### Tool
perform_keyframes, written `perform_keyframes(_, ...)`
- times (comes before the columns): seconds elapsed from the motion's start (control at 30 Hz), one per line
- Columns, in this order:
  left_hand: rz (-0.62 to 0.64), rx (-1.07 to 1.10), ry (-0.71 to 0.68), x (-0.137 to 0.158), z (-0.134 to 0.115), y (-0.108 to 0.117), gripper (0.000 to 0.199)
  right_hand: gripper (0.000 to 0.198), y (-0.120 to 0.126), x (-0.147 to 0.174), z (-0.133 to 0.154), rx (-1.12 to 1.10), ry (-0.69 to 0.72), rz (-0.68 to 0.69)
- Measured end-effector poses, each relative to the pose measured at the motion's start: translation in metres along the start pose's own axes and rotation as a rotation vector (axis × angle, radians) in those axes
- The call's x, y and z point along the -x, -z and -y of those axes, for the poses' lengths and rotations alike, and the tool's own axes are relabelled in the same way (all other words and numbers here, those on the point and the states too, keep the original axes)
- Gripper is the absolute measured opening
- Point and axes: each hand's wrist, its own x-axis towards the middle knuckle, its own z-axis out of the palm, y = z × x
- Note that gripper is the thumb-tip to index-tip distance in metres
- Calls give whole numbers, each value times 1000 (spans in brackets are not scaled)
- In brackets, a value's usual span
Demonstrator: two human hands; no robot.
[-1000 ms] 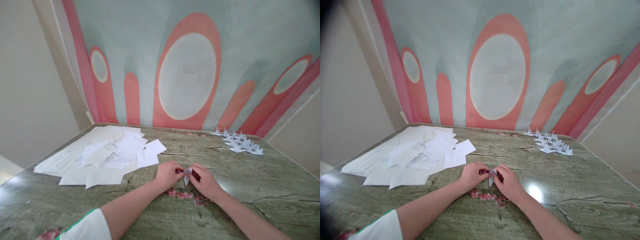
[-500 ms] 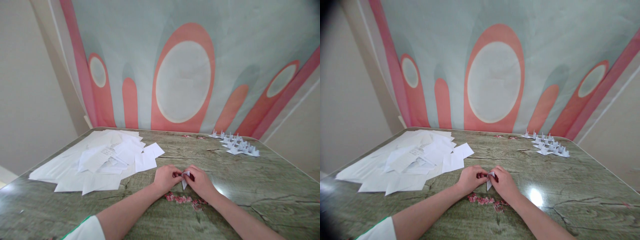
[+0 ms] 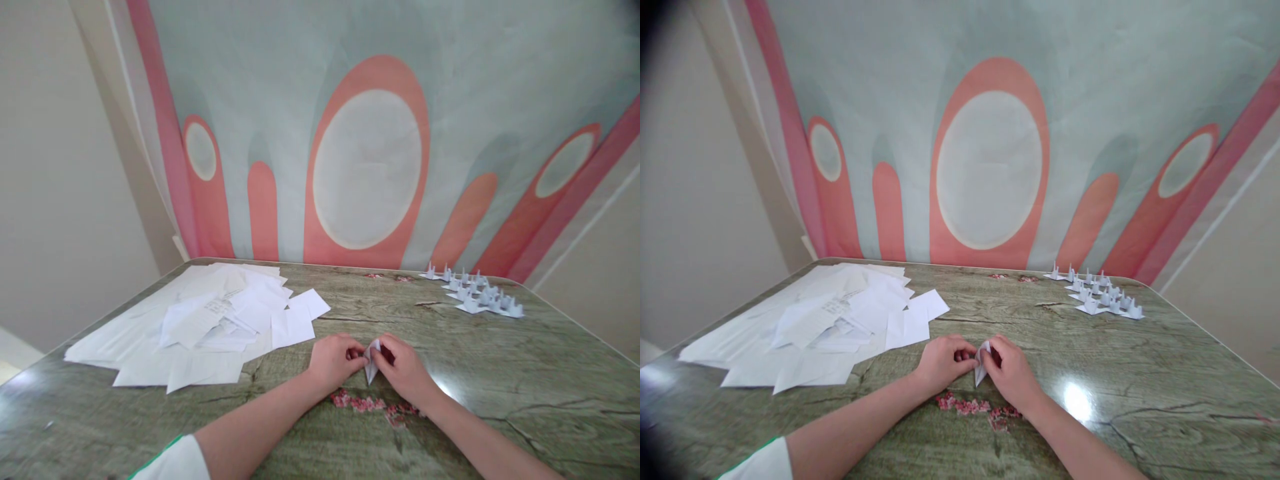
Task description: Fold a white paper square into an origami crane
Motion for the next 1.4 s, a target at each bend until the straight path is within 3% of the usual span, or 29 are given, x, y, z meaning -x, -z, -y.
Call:
perform_keyframes(0.23,-41,22,-25,1,1,-4,13,21,2,-2,1,-83,-14,16)
perform_keyframes(0.43,-110,63,11,4,0,-6,27,22,3,-1,1,-109,-20,6)
perform_keyframes(0.63,-92,57,-83,5,-1,-5,22,22,4,1,1,-107,4,6)
perform_keyframes(1.4,-42,60,-196,3,1,-4,13,18,5,3,0,-155,22,43)
